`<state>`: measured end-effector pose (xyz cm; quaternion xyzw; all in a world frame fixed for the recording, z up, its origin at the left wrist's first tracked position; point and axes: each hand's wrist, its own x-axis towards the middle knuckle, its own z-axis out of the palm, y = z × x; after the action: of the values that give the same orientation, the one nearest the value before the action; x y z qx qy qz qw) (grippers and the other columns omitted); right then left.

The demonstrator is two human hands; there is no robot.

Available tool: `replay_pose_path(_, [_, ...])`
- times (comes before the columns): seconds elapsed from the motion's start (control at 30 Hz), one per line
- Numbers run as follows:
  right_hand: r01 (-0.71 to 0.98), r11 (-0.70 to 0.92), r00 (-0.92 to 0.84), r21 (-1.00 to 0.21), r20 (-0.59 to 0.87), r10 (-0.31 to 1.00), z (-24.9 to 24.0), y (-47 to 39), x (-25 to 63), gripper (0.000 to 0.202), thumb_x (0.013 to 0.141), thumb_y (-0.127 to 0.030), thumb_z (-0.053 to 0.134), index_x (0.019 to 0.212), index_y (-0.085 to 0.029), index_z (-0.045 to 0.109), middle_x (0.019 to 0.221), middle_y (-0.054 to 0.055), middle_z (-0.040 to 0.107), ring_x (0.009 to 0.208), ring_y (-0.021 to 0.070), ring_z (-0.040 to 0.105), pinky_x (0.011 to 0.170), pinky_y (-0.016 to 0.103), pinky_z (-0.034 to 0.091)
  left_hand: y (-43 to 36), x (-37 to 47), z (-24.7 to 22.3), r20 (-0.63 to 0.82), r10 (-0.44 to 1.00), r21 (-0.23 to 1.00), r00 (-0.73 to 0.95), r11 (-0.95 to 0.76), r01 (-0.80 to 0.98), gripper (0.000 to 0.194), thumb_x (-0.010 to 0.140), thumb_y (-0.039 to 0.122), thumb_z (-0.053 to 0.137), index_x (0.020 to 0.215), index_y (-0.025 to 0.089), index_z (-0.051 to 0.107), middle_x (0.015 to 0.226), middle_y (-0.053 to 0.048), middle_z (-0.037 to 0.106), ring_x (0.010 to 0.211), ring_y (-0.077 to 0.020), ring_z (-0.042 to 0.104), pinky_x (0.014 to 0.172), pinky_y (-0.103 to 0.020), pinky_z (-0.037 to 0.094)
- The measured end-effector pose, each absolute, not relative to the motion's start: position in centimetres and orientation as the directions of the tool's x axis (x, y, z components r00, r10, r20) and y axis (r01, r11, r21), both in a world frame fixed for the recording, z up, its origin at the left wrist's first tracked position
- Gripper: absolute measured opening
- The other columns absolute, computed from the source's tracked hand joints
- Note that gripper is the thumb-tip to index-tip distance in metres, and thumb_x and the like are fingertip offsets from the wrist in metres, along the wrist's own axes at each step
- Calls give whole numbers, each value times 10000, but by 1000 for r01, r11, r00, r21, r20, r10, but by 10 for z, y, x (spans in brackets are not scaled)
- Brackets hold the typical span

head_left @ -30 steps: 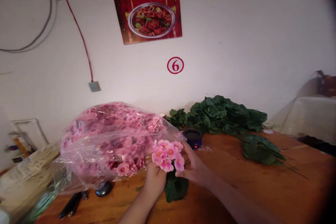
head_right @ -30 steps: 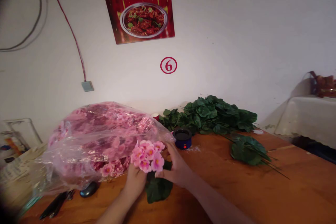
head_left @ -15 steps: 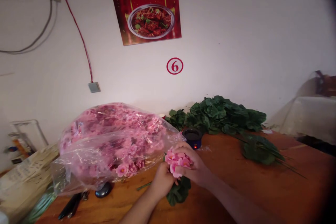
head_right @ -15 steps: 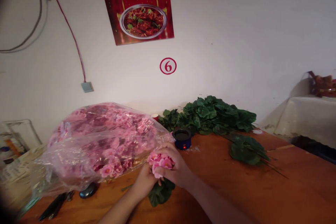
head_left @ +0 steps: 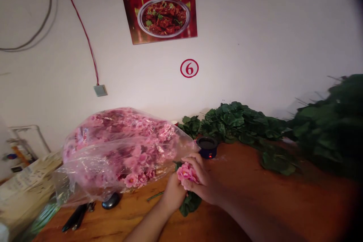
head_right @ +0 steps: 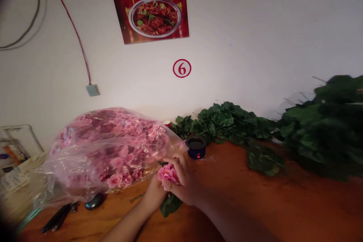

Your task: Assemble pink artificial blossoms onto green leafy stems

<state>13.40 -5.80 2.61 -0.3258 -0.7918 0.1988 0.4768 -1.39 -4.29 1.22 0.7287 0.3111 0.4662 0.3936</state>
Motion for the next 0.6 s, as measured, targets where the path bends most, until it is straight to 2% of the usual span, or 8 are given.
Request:
replay_pose_path(0.2, [345, 712, -385, -612, 600, 702, 23, -57, 129, 312, 841, -277, 550, 1151, -262, 509, 1175, 69, 400, 1108, 224, 453, 988, 387, 388, -39, -16, 5, 420, 799, 826, 430, -533, 185, 87, 746, 131, 508, 702, 142, 582, 677, -3, 574, 660, -135, 504, 589, -218, 408])
replay_pose_path(0.37, [363, 737, -420, -570, 607, 675, 24, -58, 126, 274, 876, -348, 512, 1126, -236, 498, 1139, 77, 407, 1122, 225, 431, 1011, 408, 352, -41, -17, 10, 461, 752, 799, 471, -582, 148, 164, 808, 210, 517, 927, 168, 622, 926, -53, 626, 831, -173, 556, 730, -269, 461])
replay_pose_path(0.4, [358, 740, -424, -569, 608, 672, 25, -58, 127, 280, 879, -360, 508, 1128, -231, 495, 1136, 77, 410, 1124, 223, 430, 1014, 407, 346, -40, -17, 10, 452, 757, 811, 472, -569, 137, 173, 817, 229, 515, 938, 169, 622, 923, -55, 630, 811, -170, 562, 709, -267, 467])
replay_pose_path(0.5, [313, 733, -413, -603, 609, 677, 27, -57, 130, 295, 888, -379, 493, 1143, -230, 493, 1130, 74, 435, 1105, 213, 449, 1002, 391, 358, -35, -17, 4, 338, 823, 896, 457, -429, 111, 185, 824, 290, 500, 751, 154, 601, 643, -11, 579, 530, -118, 501, 476, -217, 405])
replay_pose_path(0.6, [208, 694, -358, -689, 607, 710, 28, -52, 133, 325, 897, -404, 465, 1174, -235, 494, 1121, 70, 477, 1077, 210, 481, 978, 387, 380, -26, -17, -3, 302, 867, 939, 396, -341, 32, 274, 806, 372, 513, 641, 161, 570, 512, -1, 535, 431, -116, 479, 411, -219, 383])
